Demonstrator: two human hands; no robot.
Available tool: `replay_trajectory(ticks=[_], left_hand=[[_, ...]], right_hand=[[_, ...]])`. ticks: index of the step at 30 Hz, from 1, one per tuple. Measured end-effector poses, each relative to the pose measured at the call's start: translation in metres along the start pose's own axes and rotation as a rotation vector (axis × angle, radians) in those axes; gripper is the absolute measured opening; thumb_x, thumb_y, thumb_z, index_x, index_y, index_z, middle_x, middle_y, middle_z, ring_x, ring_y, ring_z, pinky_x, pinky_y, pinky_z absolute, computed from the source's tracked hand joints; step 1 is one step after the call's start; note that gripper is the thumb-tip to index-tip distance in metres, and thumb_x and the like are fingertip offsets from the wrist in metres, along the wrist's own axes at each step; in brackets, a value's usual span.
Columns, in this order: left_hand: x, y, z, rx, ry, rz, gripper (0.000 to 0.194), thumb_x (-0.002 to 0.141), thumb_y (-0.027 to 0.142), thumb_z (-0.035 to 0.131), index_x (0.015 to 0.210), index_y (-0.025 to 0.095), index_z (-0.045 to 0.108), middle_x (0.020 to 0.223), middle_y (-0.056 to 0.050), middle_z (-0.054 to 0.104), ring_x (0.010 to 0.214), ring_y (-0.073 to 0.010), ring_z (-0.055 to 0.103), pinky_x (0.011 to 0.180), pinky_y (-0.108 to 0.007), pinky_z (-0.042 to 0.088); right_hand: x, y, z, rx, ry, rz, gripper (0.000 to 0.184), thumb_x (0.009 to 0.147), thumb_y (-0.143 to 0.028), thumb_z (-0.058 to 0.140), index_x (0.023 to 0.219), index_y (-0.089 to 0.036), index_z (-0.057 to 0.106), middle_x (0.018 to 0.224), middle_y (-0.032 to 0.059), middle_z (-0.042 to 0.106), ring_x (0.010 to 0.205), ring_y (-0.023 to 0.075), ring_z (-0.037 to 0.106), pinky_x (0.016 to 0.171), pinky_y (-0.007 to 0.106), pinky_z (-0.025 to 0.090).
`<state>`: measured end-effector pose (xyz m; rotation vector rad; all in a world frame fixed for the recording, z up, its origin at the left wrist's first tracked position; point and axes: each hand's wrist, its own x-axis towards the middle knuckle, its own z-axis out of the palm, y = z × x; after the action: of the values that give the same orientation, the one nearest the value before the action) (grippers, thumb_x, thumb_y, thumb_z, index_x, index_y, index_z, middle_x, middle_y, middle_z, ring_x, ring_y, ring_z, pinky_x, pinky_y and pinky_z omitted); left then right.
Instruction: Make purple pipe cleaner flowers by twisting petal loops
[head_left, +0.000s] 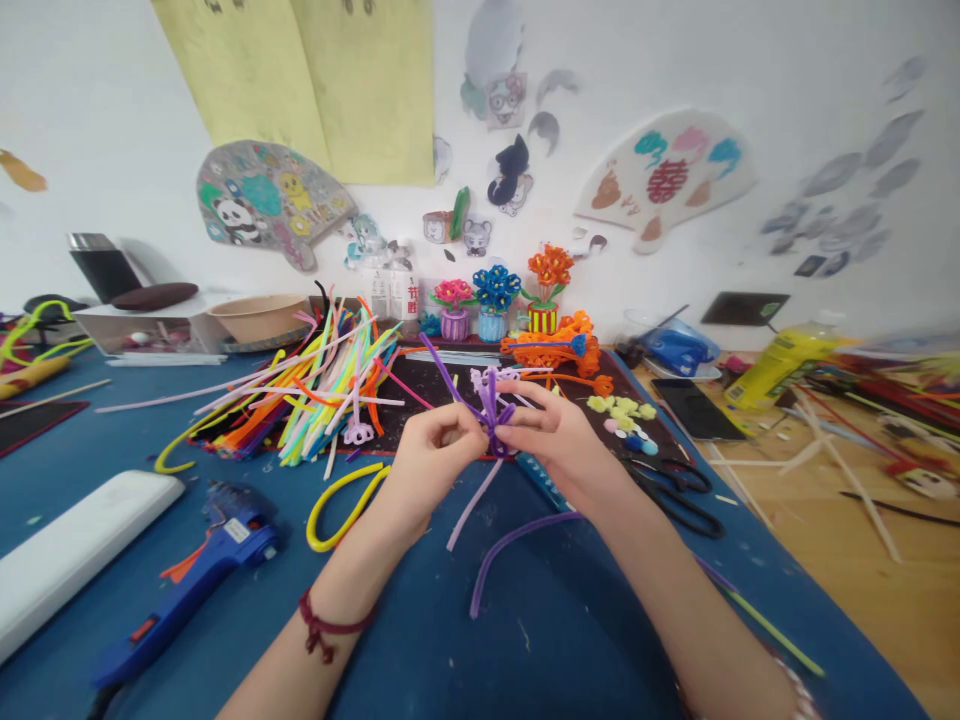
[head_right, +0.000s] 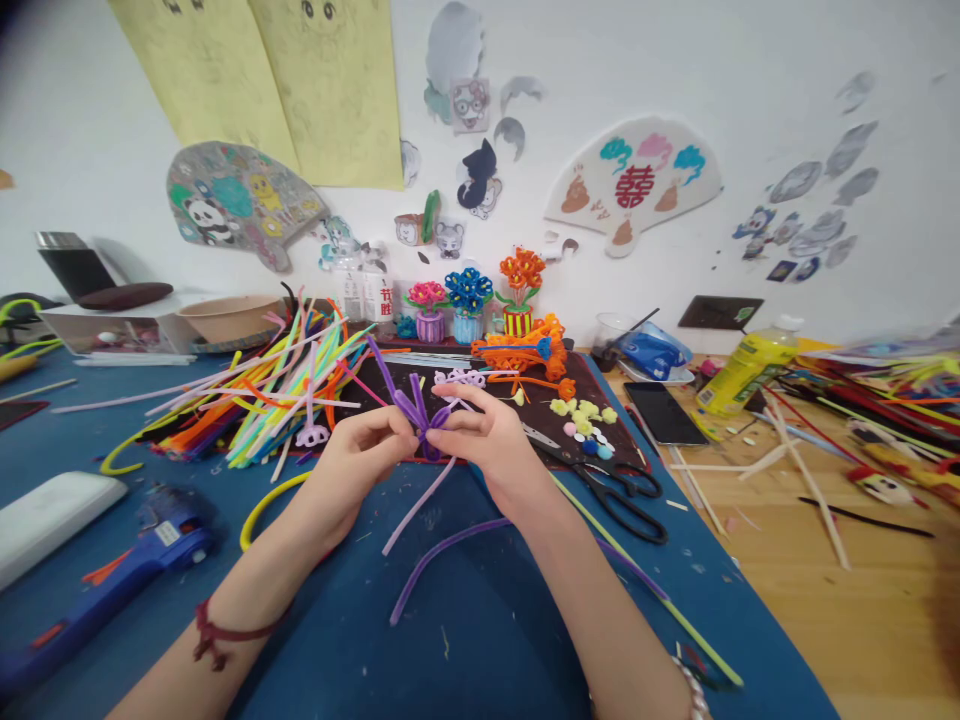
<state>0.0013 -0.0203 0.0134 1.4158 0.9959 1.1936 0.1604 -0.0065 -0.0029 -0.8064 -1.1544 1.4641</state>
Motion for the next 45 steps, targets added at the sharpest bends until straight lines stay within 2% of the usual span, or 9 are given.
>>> replay_trajectory(ticks=[9,14,19,22,25,28,32,40,45], left_hand=[[0.001,-0.004,-0.002,0.012,-0.016,0.010,0.022,0.070,0.026,0.067,0.057,0.015,0.053,0.056,0.004,0.046,0.055,-0.0086,0.038,0.052,-0.022,0.027],[0.002,-0.004,0.001,0.016,0.054,-0.014,0.024,0.077,0.035,0.066,0.068,0.015,0.056,0.054,0.006,0.044,0.047,-0.0055,0.031,0.044,-0.019,0.022],[0.002,-0.008,0.003,-0.032,0.014,-0.083,0.027,0.079,0.041,0.064,0.074,0.016,0.055,0.053,0.006,0.048,0.039,-0.0041,0.033,0.038,-0.017,0.023],[0.002,-0.007,0.003,-0.056,0.023,-0.060,0.025,0.078,0.038,0.066,0.075,0.017,0.055,0.053,0.006,0.051,0.038,-0.0046,0.037,0.036,-0.016,0.027],[0.002,-0.006,0.002,-0.051,0.038,-0.026,0.025,0.080,0.038,0.065,0.074,0.016,0.055,0.054,0.005,0.052,0.038,-0.0044,0.038,0.036,-0.016,0.029],[0.003,-0.006,0.001,-0.044,0.034,-0.010,0.026,0.081,0.038,0.064,0.072,0.015,0.055,0.055,0.005,0.052,0.038,-0.0041,0.038,0.036,-0.017,0.030],[0.002,-0.008,0.001,-0.063,0.017,-0.012,0.025,0.082,0.036,0.064,0.072,0.015,0.055,0.056,0.004,0.052,0.039,-0.0040,0.038,0.036,-0.016,0.031],[-0.001,-0.005,0.001,-0.037,-0.021,-0.030,0.024,0.085,0.035,0.060,0.074,0.016,0.051,0.052,0.005,0.054,0.035,-0.0028,0.035,0.034,-0.015,0.026],[0.000,-0.004,-0.001,0.005,-0.054,-0.008,0.023,0.085,0.035,0.060,0.076,0.016,0.051,0.053,0.005,0.055,0.035,-0.0028,0.037,0.034,-0.014,0.026]], right_hand=[[-0.001,0.000,0.002,0.000,0.028,-0.038,0.054,0.060,-0.022,0.084,0.108,-0.023,0.060,0.064,-0.0064,0.061,0.057,0.0107,0.054,0.061,0.025,0.041],[-0.003,-0.002,0.005,-0.041,0.088,-0.148,0.054,0.059,-0.020,0.083,0.106,-0.025,0.056,0.064,-0.0071,0.061,0.057,0.0110,0.054,0.059,0.025,0.043],[-0.001,0.000,0.008,-0.136,0.104,-0.238,0.049,0.062,-0.022,0.082,0.105,-0.025,0.057,0.066,-0.0060,0.062,0.060,0.0124,0.057,0.062,0.026,0.045],[0.000,0.001,0.006,-0.180,0.099,-0.224,0.044,0.063,-0.024,0.082,0.101,-0.024,0.061,0.064,-0.0056,0.062,0.060,0.0132,0.058,0.063,0.027,0.046],[0.001,0.001,0.002,-0.197,0.100,-0.140,0.033,0.065,-0.031,0.081,0.092,-0.021,0.067,0.061,-0.0039,0.063,0.057,0.0134,0.058,0.061,0.027,0.046],[0.000,-0.001,-0.003,-0.185,0.013,-0.017,0.027,0.070,-0.039,0.078,0.082,-0.017,0.070,0.066,0.0009,0.068,0.061,0.0150,0.063,0.064,0.030,0.049],[-0.002,-0.004,-0.006,-0.178,-0.146,0.087,0.030,0.077,-0.045,0.072,0.080,-0.014,0.071,0.075,0.0058,0.072,0.067,0.0154,0.066,0.069,0.031,0.051],[-0.004,-0.010,-0.004,-0.227,-0.234,-0.004,0.026,0.079,-0.041,0.070,0.077,-0.015,0.072,0.072,0.0030,0.069,0.065,0.0138,0.062,0.066,0.029,0.051],[-0.004,-0.012,-0.008,-0.236,-0.293,0.002,0.029,0.080,-0.041,0.070,0.089,-0.014,0.074,0.079,0.0055,0.072,0.068,0.0146,0.063,0.068,0.029,0.051]])
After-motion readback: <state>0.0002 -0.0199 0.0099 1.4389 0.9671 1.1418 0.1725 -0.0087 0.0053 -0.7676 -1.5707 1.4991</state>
